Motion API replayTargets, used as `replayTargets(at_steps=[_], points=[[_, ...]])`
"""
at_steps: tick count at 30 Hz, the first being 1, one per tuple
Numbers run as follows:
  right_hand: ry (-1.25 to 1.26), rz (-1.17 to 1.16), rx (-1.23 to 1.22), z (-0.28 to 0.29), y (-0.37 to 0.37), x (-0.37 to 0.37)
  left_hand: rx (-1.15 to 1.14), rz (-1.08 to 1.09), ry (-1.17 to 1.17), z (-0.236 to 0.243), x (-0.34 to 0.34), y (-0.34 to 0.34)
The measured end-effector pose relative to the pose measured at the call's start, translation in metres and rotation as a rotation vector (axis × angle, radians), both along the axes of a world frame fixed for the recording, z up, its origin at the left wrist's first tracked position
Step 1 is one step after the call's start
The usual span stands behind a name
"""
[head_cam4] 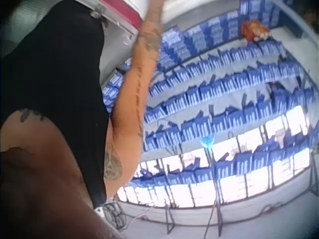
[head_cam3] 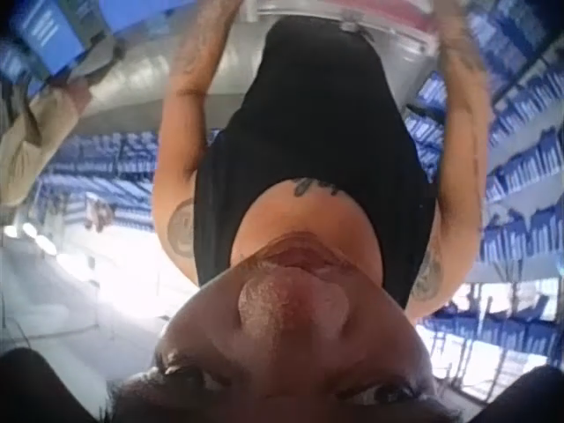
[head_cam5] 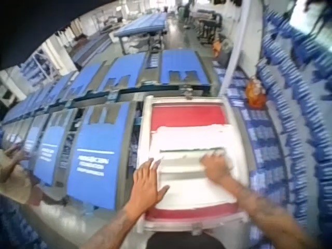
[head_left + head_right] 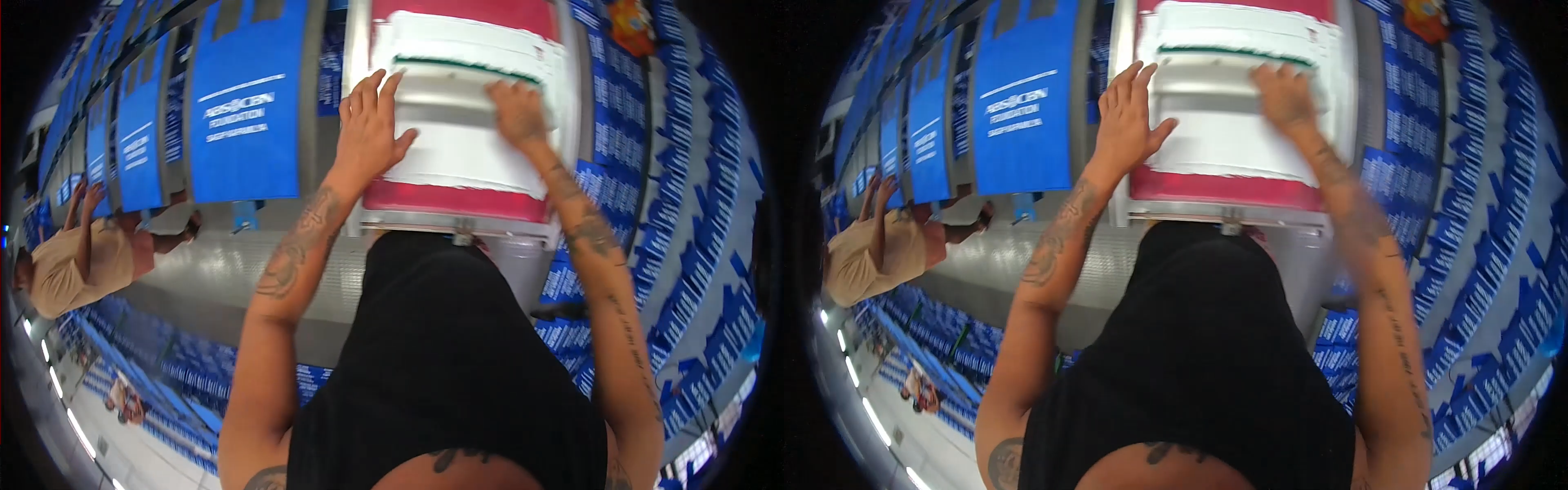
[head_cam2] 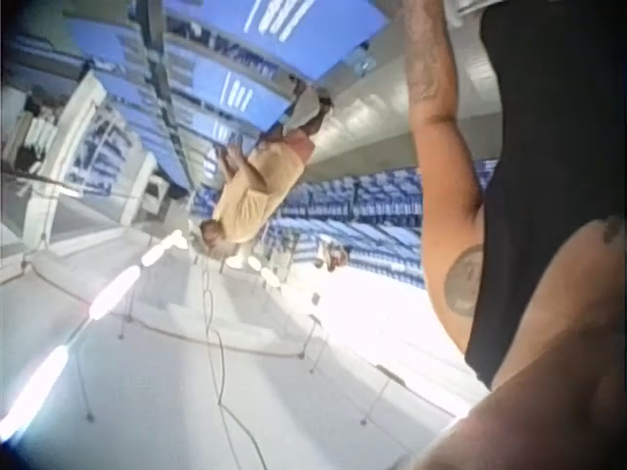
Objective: The recorder is screen printing white ink onto blue fabrics at an industrial station using a squeegee and a printing press.
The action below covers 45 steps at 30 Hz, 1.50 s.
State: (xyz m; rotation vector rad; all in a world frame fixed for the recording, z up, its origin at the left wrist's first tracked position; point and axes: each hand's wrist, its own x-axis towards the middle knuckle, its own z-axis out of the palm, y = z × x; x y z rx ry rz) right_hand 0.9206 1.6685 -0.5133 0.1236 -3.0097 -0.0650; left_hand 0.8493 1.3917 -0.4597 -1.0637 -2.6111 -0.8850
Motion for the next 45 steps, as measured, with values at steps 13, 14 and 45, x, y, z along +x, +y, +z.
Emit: replayTargets(at_steps=[13,14,45], points=[[0.005,-0.146,-0.360,0.086,-0.044,0.184,-0.233,-0.164,-0.278,0.024,0.121,-0.029],[0.015,-0.145,-0.359,0.081,-0.046,0.187,-0.232,-0.164,-0.268,0.022,0.128,-0.030],[-0.399,-0.337,-0.183,0.074,0.047,-0.028,-0.553,-0.123,-0.214,-0.001,-0.090,0.068]])
